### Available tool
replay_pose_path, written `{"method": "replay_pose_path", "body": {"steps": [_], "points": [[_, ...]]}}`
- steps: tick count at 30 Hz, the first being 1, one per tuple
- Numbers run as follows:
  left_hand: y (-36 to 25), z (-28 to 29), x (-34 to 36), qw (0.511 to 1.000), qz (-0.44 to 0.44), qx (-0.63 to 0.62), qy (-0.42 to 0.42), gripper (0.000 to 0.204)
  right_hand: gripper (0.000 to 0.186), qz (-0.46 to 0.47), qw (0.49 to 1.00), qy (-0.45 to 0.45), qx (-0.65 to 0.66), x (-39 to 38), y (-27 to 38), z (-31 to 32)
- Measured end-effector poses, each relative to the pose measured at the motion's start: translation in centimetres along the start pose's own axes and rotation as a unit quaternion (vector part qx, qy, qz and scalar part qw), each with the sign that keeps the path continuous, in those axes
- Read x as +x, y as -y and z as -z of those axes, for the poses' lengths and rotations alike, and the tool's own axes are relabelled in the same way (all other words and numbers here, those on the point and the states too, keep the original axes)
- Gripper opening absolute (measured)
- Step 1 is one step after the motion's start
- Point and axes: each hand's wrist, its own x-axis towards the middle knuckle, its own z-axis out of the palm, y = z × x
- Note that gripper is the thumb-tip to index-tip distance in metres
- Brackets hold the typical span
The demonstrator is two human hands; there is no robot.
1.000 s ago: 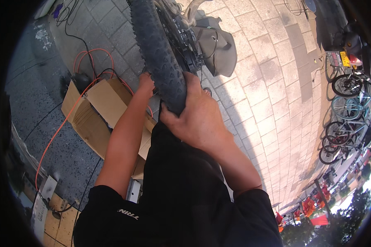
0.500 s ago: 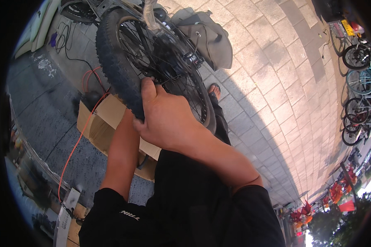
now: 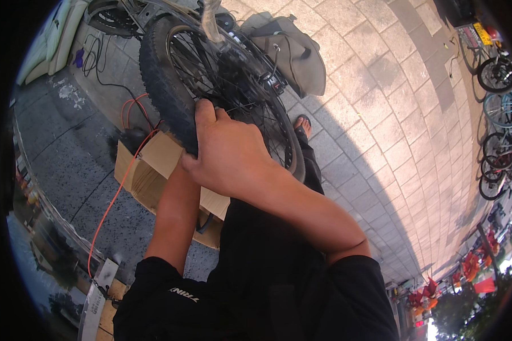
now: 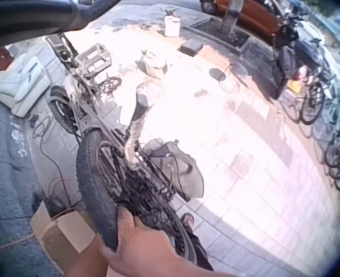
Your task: The person works on a bicycle's rear wheel, adjusting the chain and derailleur, then removes the wheel to inspect the tire and rim. They reattach the wheel and continue adjusting the chain and derailleur.
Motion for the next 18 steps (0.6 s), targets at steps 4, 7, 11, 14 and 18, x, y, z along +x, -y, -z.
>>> {"method": "replay_pose_path", "body": {"steps": [4,7,11,14,18], "points": [[0.2,1.0,0.4,1.000,-0.002,-0.011,0.000,0.035,0.071,0.029,0.999,-0.032,-0.011,-3.8,-2.2,-0.3],[1.1,1.9,0.5,1.000,-0.012,-0.016,-0.008,0.035,0.073,0.086,0.994,-0.056,-0.035,-7.5,-7.0,-2.0],[2.1,2.5,0.6,1.000,-0.019,-0.022,-0.009,0.034,0.072,0.049,0.991,-0.067,-0.107,-13.1,-14.0,-4.5],[2.3,2.9,0.5,0.999,-0.031,-0.006,-0.011,0.034,0.066,-0.052,0.982,-0.035,-0.176,-16.1,-17.9,-5.3],[2.6,3.1,0.7,0.997,-0.063,0.039,-0.014,0.033,0.055,-0.149,0.955,0.061,-0.250,-17.7,-20.8,-4.1]]}}
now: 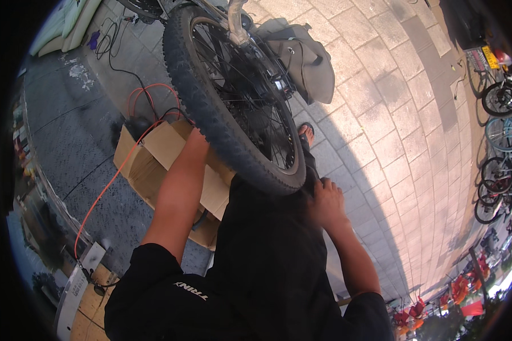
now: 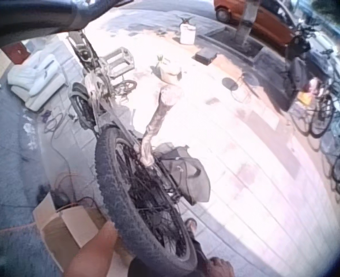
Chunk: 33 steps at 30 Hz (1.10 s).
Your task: The person works on a bicycle's rear wheel, adjusting the chain and derailleur, then removes the wheel to inspect the tire and rim. They reattach the wheel and continue adjusting the chain and derailleur.
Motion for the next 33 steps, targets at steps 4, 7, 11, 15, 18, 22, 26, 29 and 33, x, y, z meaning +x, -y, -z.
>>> {"method": "replay_pose_path", "body": {"steps": [4,7,11,15,18,22,26,29,33], "points": [[0.2,-0.4,0.9,0.995,-0.060,0.084,0.004,0.032,0.040,-0.006,0.989,-0.106,0.102,1.6,1.0,3.0],[1.8,0.4,1.9,0.972,-0.155,0.177,0.018,0.032,0.035,0.001,0.972,-0.154,0.179,2.4,3.2,5.6],[3.6,1.0,2.0,0.969,-0.172,0.174,-0.029,0.031,0.032,0.071,0.943,-0.166,0.278,2.2,6.4,8.5],[-7.7,-2.7,-4.5,0.987,0.140,-0.007,-0.072,0.035,0.034,0.159,0.921,-0.198,0.296,1.7,8.6,9.6],[-4.8,-2.2,-2.5,0.995,0.084,0.022,-0.047,0.036,0.049,0.202,0.923,-0.188,0.269,1.8,9.3,9.7],[-2.6,-2.2,-1.1,0.999,0.027,0.017,-0.028,0.038,0.061,0.167,0.946,-0.146,0.236,1.8,10.4,9.5],[-5.2,-2.3,-3.2,0.988,0.116,-0.089,-0.044,0.038,0.060,0.172,0.949,-0.149,0.218,1.2,9.1,8.5],[-4.5,-1.8,-2.4,0.986,0.096,-0.134,0.004,0.035,0.059,0.176,0.952,-0.138,0.210,0.8,7.2,7.1],[-4.7,-1.4,-3.0,0.986,0.106,-0.127,-0.007,0.034,0.060,0.167,0.957,-0.110,0.208,0.2,4.2,4.1]]}}
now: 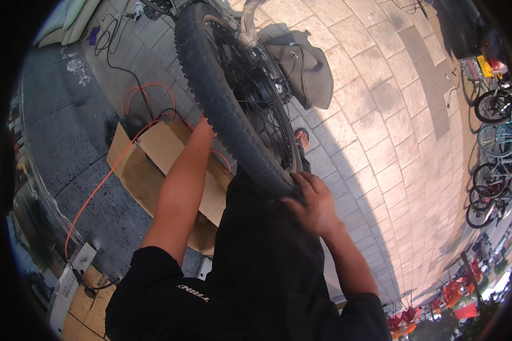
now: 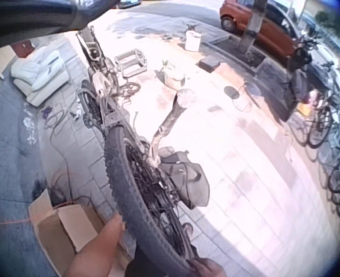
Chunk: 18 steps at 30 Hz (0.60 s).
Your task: The person works on a bicycle's rear wheel, adjusting the chain and derailleur, then removes the wheel to inspect the tire and rim. They reattach the wheel and continue adjusting the chain and derailleur.
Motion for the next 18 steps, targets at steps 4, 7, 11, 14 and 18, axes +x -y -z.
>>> {"method": "replay_pose_path", "body": {"steps": [4,7,11,14,18], "points": [[0.6,0.0,1.9,0.995,-0.029,0.086,0.036,0.036,0.051,-0.042,0.998,0.004,-0.049,-1.9,-2.9,-1.4],[0.4,-0.3,1.7,0.993,-0.036,0.108,0.028,0.036,0.043,-0.083,0.993,-0.019,-0.083,-2.5,-3.6,-1.9],[1.0,0.6,2.0,0.994,-0.055,0.091,0.010,0.035,0.043,-0.074,0.995,-0.058,0.013,-1.2,-0.6,-0.3],[1.8,1.0,2.1,0.998,-0.041,0.034,-0.033,0.032,0.049,0.000,0.996,-0.082,0.036,0.8,2.8,0.9],[-3.6,-1.6,-4.7,0.995,0.024,0.072,-0.063,0.029,0.065,0.022,0.994,-0.099,-0.029,4.1,7.3,1.0]]}}
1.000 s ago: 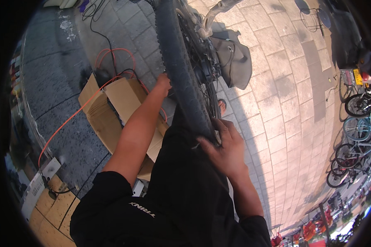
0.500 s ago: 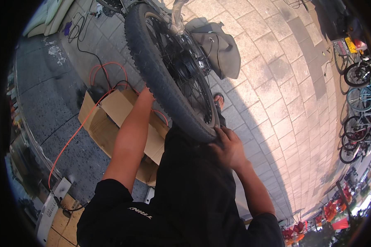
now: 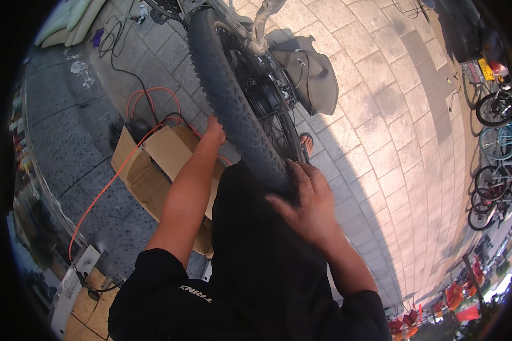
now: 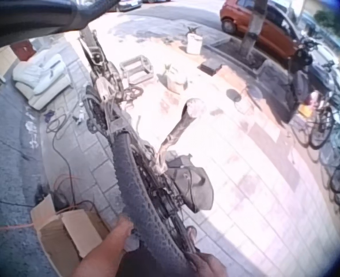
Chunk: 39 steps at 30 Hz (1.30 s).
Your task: The person works on a bicycle's rear wheel, adjusting the chain and derailleur, then removes the wheel to inspect the tire and rim. They reattach the wheel and continue adjusting the chain and derailleur.
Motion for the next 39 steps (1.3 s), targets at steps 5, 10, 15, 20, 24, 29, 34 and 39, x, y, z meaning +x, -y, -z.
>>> {"method": "replay_pose_path", "body": {"steps": [5,10,15,20,24,29,34,39], "points": [[3.7,-0.6,4.9,0.987,-0.115,0.088,0.069,0.029,0.075,-0.046,0.998,0.002,-0.043,0.7,1.8,-0.6],[3.9,0.4,5.8,0.972,-0.177,0.104,0.110,0.030,0.073,-0.040,0.996,-0.015,-0.084,-1.5,1.0,-0.6],[-2.0,5.1,1.1,0.987,-0.069,0.072,0.124,0.026,0.070,-0.112,0.989,-0.012,-0.094,-5.8,-1.7,-2.3],[-6.2,9.0,1.6,0.961,-0.226,0.076,0.140,0.024,0.053,-0.253,0.957,-0.016,-0.138,-9.5,-4.5,-5.7],[-8.0,8.3,4.3,0.901,-0.364,0.185,0.149,0.031,0.034,-0.316,0.939,-0.124,-0.056,-7.2,-0.3,-3.6],[-7.7,6.4,8.2,0.881,-0.367,0.222,0.201,0.031,0.047,-0.267,0.946,-0.181,-0.021,-0.4,8.6,-0.3],[-9.2,6.2,6.7,0.852,-0.364,0.327,0.183,0.032,0.081,-0.203,0.963,-0.130,-0.117,3.7,10.8,-2.8],[-9.1,6.6,7.3,0.847,-0.355,0.360,0.166,0.032,0.076,-0.173,0.964,-0.141,-0.145,2.1,8.7,-3.7]]}}
